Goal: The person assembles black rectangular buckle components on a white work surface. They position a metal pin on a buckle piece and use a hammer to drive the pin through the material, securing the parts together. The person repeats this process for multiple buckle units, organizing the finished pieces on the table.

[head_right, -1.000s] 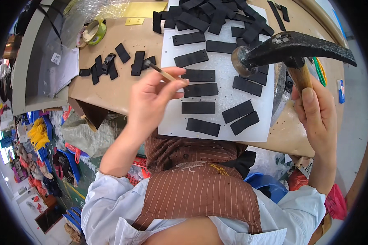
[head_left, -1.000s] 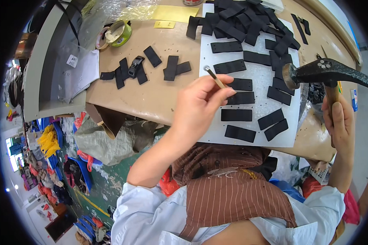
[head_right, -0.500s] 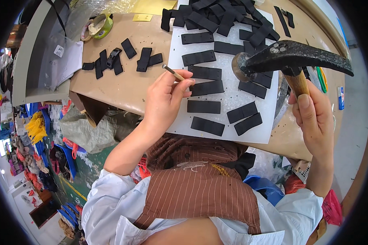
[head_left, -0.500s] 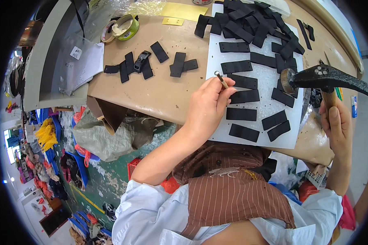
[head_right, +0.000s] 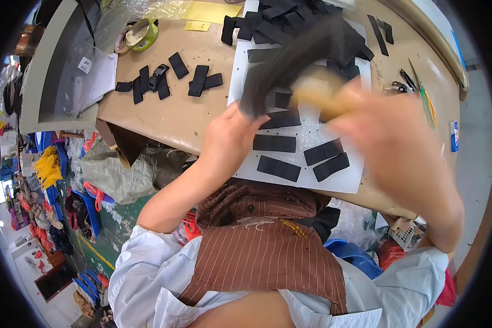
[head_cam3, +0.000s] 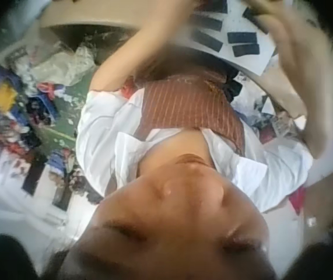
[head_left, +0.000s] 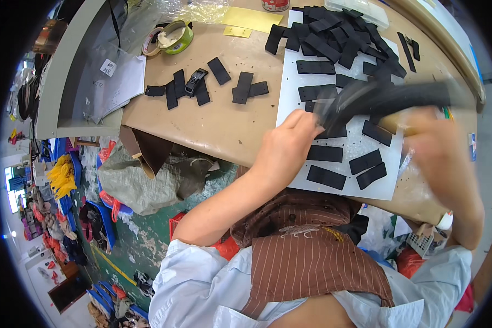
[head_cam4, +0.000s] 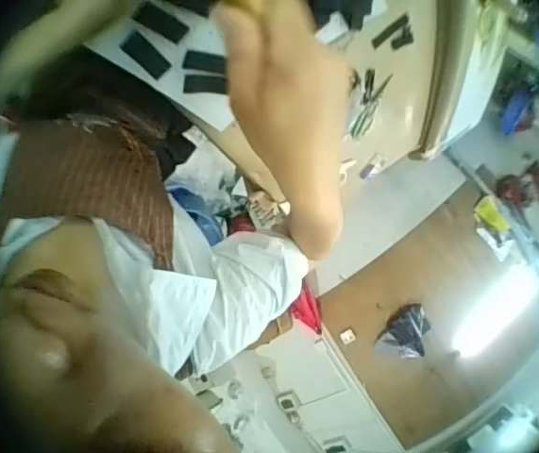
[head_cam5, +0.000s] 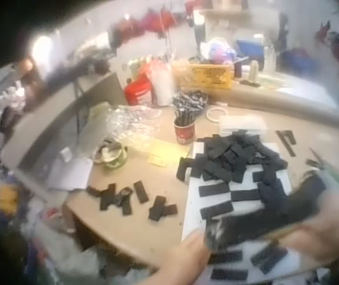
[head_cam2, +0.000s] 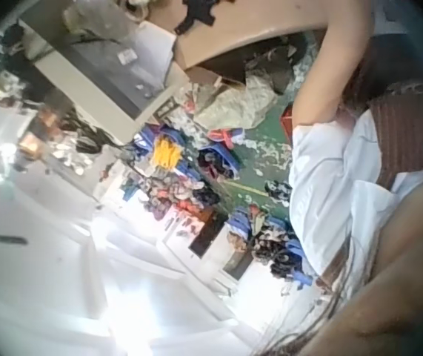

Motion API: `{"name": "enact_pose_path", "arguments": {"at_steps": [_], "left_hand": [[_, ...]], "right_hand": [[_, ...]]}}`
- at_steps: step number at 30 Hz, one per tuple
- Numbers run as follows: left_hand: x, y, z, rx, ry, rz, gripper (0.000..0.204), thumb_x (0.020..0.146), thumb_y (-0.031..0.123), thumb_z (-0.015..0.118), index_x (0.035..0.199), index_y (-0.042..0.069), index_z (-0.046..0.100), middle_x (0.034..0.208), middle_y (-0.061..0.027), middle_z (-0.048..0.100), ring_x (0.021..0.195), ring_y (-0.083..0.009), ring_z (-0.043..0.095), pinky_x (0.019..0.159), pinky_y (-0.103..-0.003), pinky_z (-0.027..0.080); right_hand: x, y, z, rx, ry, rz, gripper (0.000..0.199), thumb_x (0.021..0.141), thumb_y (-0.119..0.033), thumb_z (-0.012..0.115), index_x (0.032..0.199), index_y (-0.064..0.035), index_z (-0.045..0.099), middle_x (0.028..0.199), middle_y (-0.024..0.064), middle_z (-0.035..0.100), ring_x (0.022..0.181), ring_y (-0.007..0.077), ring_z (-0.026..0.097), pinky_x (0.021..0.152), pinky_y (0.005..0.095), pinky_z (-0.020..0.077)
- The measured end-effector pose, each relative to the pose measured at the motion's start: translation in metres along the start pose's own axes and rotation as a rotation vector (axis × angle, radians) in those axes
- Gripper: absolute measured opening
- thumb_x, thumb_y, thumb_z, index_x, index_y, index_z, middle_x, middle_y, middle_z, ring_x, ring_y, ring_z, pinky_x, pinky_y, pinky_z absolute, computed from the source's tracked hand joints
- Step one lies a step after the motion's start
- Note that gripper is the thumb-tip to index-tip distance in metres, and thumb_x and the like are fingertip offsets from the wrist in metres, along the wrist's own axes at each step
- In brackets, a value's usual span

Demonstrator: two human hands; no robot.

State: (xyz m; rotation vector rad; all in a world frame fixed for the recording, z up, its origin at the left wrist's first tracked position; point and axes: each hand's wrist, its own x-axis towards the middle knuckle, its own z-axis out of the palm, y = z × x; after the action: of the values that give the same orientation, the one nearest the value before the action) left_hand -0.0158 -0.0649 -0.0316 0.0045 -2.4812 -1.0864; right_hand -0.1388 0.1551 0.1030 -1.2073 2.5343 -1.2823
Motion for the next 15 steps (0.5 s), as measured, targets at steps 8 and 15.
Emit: {"name": "enact_pose_path", "arguments": {"at_steps": [8,15], "left_hand": [[0.003,-0.005,0.001,-0.236,-0.01,-0.185,0.01,0.093,0.006,0.061,0.094,-0.003,0.057,0.088,-0.0099,0.064,0.071,-0.015,0.066,0.064,-0.027,0.055],[0.003,-0.005,-0.003,-0.264,-0.036,-0.215,0.01,0.092,0.006,0.063,0.096,-0.002,0.059,0.085,-0.0084,0.065,0.072,-0.0144,0.065,0.064,-0.027,0.052]], "right_hand": [[-0.005,-0.015,-0.01,0.279,-0.179,0.204,0.038,0.103,-0.037,0.041,0.096,-0.0018,0.055,0.062,-0.007,0.039,0.054,-0.0003,0.03,0.048,0.0183,0.0209],[-0.009,-0.005,-0.057,0.081,0.036,0.192,0.048,0.1,-0.047,0.039,0.099,-0.0028,0.057,0.067,-0.0009,0.048,0.051,0.0059,0.038,0.044,0.0205,0.0291]]}}
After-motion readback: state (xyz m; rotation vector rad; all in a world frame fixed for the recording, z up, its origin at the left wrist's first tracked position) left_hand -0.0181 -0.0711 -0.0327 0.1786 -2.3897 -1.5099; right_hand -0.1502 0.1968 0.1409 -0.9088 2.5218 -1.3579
